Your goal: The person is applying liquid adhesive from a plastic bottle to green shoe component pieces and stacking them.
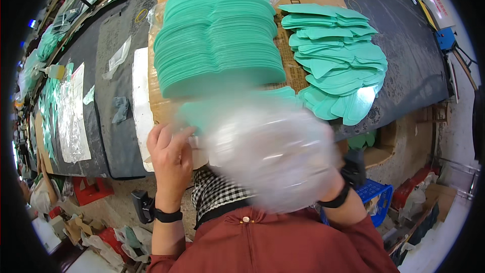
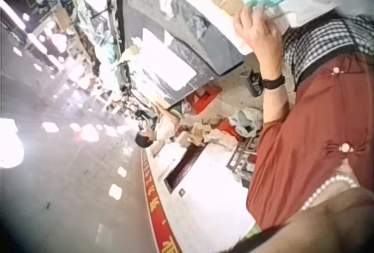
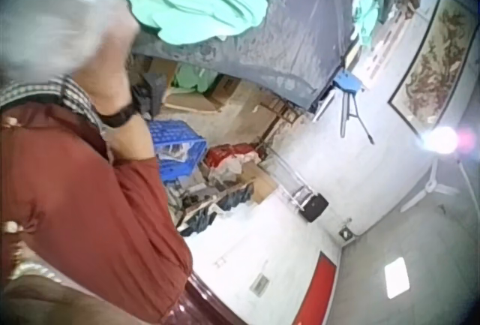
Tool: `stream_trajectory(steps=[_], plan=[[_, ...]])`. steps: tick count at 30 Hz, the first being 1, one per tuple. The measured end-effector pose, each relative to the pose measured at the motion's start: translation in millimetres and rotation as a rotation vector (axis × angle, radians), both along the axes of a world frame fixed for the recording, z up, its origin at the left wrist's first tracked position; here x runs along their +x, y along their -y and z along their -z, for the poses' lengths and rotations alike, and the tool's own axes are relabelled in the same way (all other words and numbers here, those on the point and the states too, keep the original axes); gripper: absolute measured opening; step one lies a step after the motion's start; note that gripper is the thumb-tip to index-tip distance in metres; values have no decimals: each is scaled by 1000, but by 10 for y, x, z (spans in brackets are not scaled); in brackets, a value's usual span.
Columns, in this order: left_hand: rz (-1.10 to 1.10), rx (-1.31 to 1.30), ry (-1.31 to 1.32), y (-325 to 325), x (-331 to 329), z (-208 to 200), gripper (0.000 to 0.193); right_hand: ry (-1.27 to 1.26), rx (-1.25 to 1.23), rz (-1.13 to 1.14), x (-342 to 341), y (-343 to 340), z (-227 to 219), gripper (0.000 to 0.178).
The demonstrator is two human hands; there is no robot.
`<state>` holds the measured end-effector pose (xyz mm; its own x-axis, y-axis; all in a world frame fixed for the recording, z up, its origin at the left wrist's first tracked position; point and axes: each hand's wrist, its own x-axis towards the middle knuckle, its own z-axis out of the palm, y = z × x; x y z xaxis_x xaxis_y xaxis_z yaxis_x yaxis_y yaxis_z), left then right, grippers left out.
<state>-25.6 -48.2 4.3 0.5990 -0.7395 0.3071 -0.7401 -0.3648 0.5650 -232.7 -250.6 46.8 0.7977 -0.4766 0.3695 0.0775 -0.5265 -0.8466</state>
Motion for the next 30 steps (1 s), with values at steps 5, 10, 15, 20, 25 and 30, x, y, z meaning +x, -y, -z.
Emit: stream_trajectory(steps=[5, 10, 15, 20, 25, 30], plan=[[65, 105, 68, -34, 24, 27, 37, -68, 303, 368, -854, 97, 181, 51], [59, 104, 0, -114, 41, 37, 40, -55, 431, 361, -633, -113, 71, 48], [68, 60, -37, -237, 90, 62, 41, -103, 167, 66, 324, -367, -76, 44], [-242, -308, -546, -675, -59, 377, 26, 86, -133, -35, 1259, -554, -132, 47], [-139, 109, -273, -590, 20, 29, 22, 163, -183, -113, 1722, -456, -31, 44], [-40, 17, -52, -457, 53, -9, 36, -94, -563, 202, 1061, -163, 4, 47]])
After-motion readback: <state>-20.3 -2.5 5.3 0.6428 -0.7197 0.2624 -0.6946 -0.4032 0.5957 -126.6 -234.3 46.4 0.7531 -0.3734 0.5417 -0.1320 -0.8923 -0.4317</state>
